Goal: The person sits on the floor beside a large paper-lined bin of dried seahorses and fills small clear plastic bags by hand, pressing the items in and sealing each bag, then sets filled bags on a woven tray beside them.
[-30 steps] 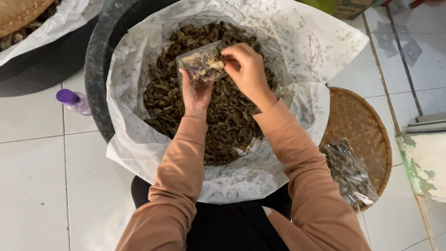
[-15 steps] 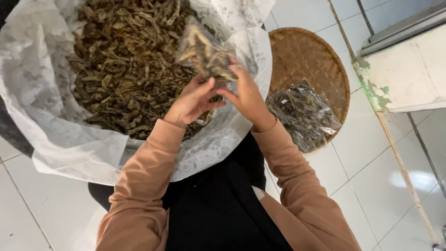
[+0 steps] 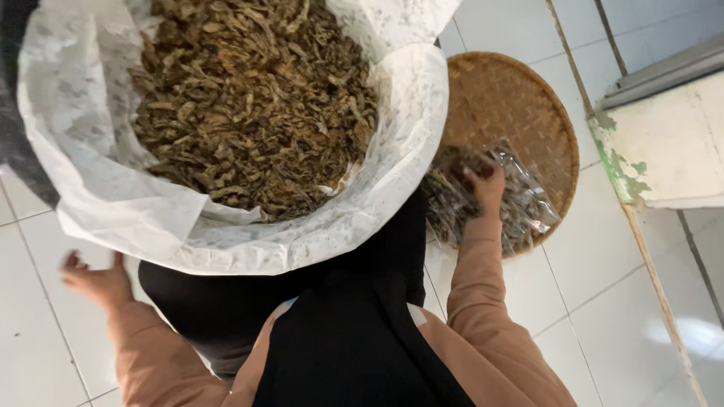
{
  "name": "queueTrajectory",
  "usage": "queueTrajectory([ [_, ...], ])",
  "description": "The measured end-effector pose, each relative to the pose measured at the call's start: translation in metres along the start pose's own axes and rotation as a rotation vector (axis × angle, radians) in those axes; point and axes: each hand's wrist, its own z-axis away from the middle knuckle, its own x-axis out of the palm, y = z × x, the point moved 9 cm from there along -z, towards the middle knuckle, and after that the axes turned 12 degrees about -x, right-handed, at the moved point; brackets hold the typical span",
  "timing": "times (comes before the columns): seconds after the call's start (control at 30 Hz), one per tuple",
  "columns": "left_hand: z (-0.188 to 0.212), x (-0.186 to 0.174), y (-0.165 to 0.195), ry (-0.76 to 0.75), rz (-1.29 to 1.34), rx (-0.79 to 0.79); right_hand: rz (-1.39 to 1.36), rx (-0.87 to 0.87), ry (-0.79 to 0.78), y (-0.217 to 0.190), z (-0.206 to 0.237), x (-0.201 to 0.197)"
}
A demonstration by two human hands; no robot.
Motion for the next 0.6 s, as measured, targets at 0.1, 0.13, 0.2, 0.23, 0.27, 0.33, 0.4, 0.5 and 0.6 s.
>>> queueTrajectory([
  [0.1, 0.036, 0.051, -0.061, -0.321, -0.379, -0.098, 0.339, 0.045, -0.025, 0.006, 0.03, -0.006],
  [0.13, 0.05, 0.06, -0.069, -0.425, -0.356, -0.116, 0.317, 0.202, 0.042, 0.016, 0.041, -0.018],
  [0.2, 0.062, 0.056, -0.08, -0.413, -0.596, -0.032, 0.371, 0.348, 0.224, 0.017, 0.062, -0.046],
  [0.23, 0.064, 0.055, -0.081, -0.428, -0.65, -0.003, 0.331, 0.237, 0.376, 0.004, 0.065, -0.058],
  [0.27, 0.066, 0.054, -0.078, -0.441, -0.704, 0.026, 0.285, 0.124, 0.528, -0.011, 0.069, -0.07],
  [0.33, 0.066, 0.048, -0.073, -0.455, -0.698, 0.05, 0.189, -0.059, 0.536, -0.037, 0.059, -0.067],
  [0.4, 0.066, 0.044, -0.067, -0.464, -0.584, 0.039, 0.143, -0.211, 0.52, -0.072, 0.046, -0.06],
  [0.5, 0.067, 0.04, -0.059, -0.504, -0.272, 0.068, -0.038, -0.303, 0.465, -0.13, 0.019, -0.038],
  [0.6, 0.071, 0.04, -0.076, -0.626, -0.14, -0.039, -0.14, -0.416, 0.406, -0.205, 0.002, -0.013],
])
